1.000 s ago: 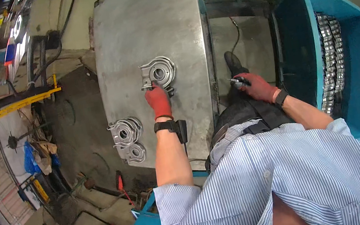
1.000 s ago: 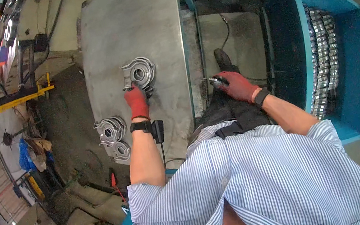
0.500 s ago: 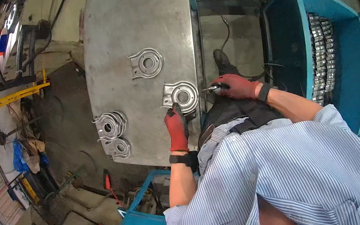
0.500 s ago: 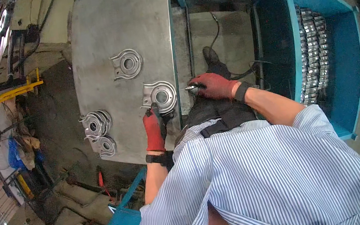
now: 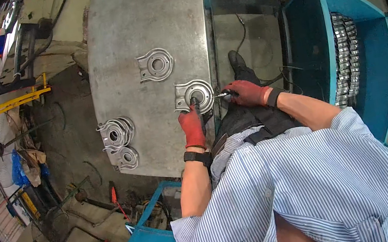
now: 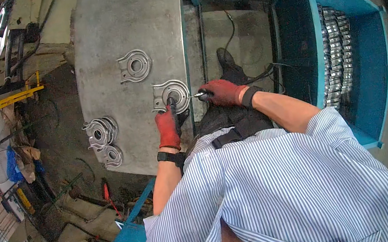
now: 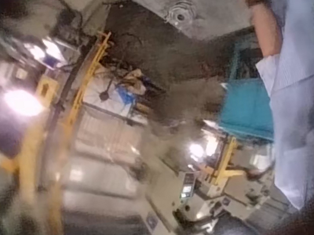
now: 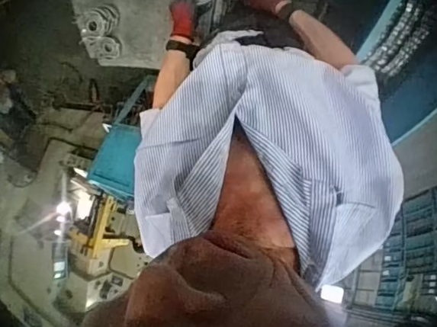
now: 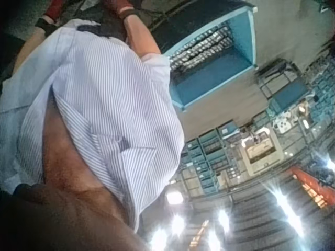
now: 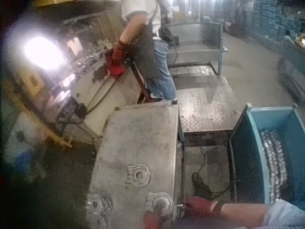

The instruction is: Clean and deburr metal bearing housings using a pneumatic air tool on a work table.

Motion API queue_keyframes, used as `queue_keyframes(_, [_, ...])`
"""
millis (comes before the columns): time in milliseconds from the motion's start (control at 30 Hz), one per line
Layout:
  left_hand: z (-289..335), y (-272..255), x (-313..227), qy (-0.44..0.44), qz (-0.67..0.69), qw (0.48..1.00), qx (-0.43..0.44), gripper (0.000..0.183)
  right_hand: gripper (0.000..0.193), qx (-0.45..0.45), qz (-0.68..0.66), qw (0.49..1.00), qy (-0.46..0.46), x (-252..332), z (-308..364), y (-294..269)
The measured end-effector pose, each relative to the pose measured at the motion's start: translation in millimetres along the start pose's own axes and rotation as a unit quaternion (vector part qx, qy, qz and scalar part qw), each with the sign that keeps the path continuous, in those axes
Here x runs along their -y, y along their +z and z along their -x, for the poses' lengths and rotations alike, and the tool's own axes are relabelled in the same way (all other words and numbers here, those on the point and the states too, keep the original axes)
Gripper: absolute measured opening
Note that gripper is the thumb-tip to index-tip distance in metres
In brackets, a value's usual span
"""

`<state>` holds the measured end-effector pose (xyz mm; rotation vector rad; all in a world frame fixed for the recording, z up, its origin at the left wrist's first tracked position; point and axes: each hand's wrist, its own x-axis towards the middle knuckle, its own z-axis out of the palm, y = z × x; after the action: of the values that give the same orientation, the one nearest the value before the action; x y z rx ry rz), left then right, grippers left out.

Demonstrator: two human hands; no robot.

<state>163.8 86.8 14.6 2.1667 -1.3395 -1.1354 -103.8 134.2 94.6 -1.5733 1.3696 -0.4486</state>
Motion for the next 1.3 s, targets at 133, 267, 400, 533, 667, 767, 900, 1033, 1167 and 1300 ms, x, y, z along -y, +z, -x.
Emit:
queue_keyframes(133, [13,0,-29,0.051,-0.032,0.998,0.001,0.057,0.037,-0.044,0.006,0.999,-0.029,-14,3,8])
queue_keyframes(267, [16,1,-30,0.089,-0.054,0.994,-0.016,0.055,0.04,-0.06,-0.001,0.998,-0.034,-13,6,8])
queue_keyframes(400, [23,-3,-45,0.049,-0.027,0.998,-0.018,0.054,0.041,-0.043,-0.006,0.999,-0.01,-10,5,4])
queue_keyframes(533, [27,-7,-50,0.096,-0.182,0.978,-0.029,0.052,0.039,-0.045,0.002,0.999,-0.006,-5,7,1])
queue_keyframes(667, [42,-14,-80,0.047,-0.062,0.997,-0.003,0.052,0.04,-0.066,-0.004,0.998,-0.016,-22,5,10])
queue_keyframes(767, [46,-16,-92,0.064,-0.034,0.997,0.003,0.05,0.039,-0.06,-0.016,0.998,-0.013,-25,2,9])
queue_keyframes(900, [19,-9,-46,0.116,-0.12,0.984,-0.068,0.049,0.037,-0.039,-0.01,0.999,-0.021,-21,-3,13])
queue_keyframes(1033, [20,-4,-53,0.089,-0.058,0.994,-0.015,0.052,0.035,-0.053,-0.014,0.998,-0.018,-21,1,1])
queue_keyframes(1167, [8,-6,-24,0.015,-0.013,1.0,-0.011,0.049,0.034,-0.043,-0.037,0.997,-0.053,-21,-6,10])
queue_keyframes(1300, [22,1,-53,0.055,-0.088,0.993,-0.054,0.038,0.039,-0.063,-0.019,0.997,-0.029,-21,-3,0])
